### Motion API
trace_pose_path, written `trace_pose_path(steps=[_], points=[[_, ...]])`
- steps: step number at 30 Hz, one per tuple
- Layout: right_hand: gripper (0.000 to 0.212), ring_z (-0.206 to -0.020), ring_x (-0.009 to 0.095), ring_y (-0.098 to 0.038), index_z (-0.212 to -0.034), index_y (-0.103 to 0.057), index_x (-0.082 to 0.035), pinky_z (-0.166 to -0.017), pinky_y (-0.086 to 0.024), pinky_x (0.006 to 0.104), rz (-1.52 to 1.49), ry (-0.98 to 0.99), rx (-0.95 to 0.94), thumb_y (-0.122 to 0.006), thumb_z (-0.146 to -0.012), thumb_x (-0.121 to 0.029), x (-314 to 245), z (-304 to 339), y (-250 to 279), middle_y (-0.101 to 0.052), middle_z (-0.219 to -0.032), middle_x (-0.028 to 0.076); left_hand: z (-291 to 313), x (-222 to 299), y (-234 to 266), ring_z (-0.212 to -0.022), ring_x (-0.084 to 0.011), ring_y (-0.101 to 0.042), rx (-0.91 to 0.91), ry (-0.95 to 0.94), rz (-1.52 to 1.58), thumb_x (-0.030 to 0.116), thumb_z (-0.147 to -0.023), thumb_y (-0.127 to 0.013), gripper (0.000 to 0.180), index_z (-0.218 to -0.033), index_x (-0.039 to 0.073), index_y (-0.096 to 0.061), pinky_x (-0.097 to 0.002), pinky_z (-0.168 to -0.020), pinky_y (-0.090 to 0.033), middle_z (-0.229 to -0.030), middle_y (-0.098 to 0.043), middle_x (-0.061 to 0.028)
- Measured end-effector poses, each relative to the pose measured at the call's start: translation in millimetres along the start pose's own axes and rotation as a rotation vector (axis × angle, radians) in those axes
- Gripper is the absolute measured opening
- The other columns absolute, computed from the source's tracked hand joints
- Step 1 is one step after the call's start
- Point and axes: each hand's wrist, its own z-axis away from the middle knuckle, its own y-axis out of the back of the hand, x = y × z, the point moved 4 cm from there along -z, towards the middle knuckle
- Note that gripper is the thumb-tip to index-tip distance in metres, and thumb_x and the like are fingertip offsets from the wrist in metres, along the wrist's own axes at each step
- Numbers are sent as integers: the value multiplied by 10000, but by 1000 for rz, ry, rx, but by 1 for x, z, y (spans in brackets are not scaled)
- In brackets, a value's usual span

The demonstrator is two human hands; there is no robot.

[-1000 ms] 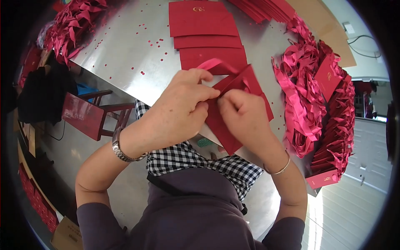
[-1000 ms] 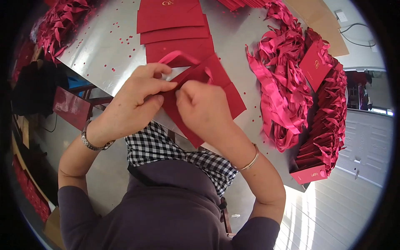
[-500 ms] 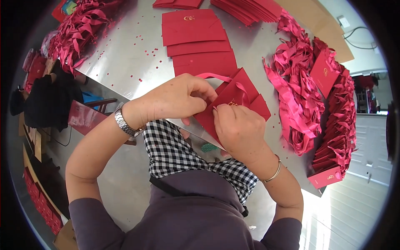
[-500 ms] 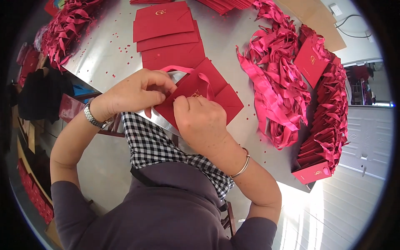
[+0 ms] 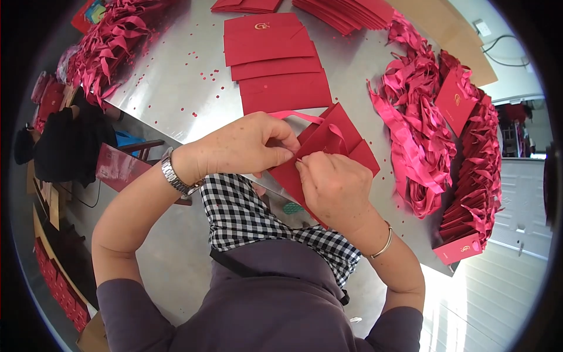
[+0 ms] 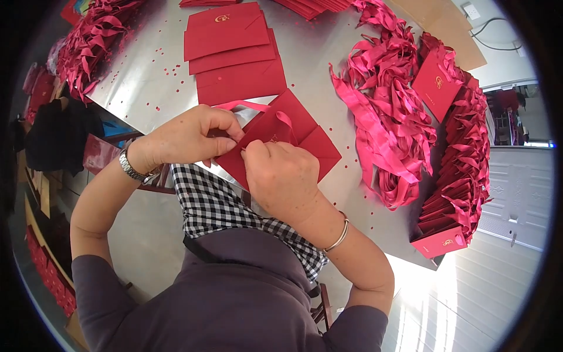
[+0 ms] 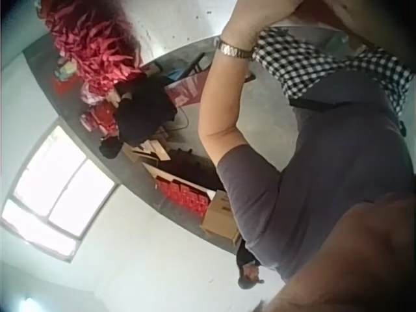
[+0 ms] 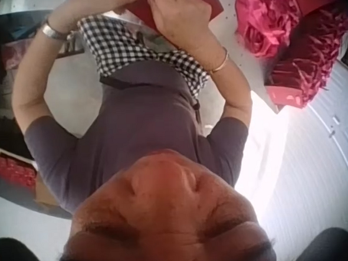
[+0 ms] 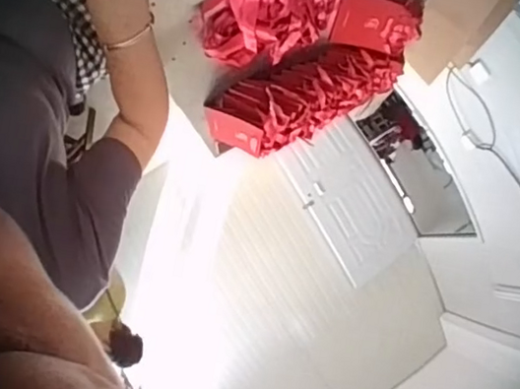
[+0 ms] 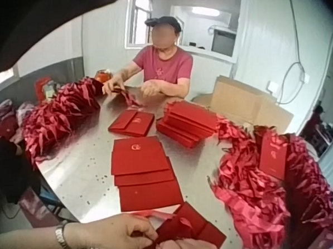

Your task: The person assembles small paper gift bags by threading ribbon handles through the slits by hand.

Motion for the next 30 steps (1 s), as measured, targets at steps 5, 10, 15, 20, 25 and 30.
trace_pose_path(steps=[5,10,15,20,25,30], points=[[172,-564,212,-600,-762,-579,-77,-486,-448,330,-2,-2,-94,-733,-780,-153,-1,3,0,-575,-622,52,0,-6,-5,-759,-177,-607,79,-320,-233,-18,-828,-635,92,-913,-14,-600,-316,-678,-506,-841,-588,-63],[210,-585,229,-601,-902,-617,-55,-508,-454,343,-47,6,-105,-741,-768,-159,-5,1,10,-594,-670,58,0,-7,-10,-801,-305,-577,174,-427,-411,-42,-778,-634,118,-860,-17,-554,-385,-715,-475,-848,-559,-118],[325,-785,181,-618,-1057,-628,-56,-715,-461,340,111,187,-194,-721,-759,-146,-11,19,38,-645,-843,29,10,1,-11,-846,-337,-585,286,-459,-606,-27,-775,-627,113,-868,1,-569,-404,-700,-491,-905,-572,-129],[502,-1104,264,-556,-1174,-560,-23,-969,-389,421,25,79,-72,-725,-729,-186,-2,38,44,-614,-1159,115,12,-9,-8,-855,-306,-607,365,-438,-906,29,-789,-619,91,-879,38,-613,-399,-686,-524,-907,-580,-99],[1045,-1231,394,-450,-1447,-258,108,-1036,-346,468,-157,-302,-204,-821,-687,-336,8,71,19,-466,-1334,243,18,-7,-6,-842,-302,-605,436,-428,-942,42,-790,-606,77,-866,53,-613,-398,-668,-520,-894,-580,-91],[969,-1248,388,-442,-1431,-331,68,-1039,-345,464,-147,-294,-223,-814,-694,-334,5,72,19,-458,-1360,234,38,-34,54,-773,-311,-630,879,-206,-1081,110,-861,-603,58,-858,63,-636,-398,-640,-512,-886,-596,-85]])
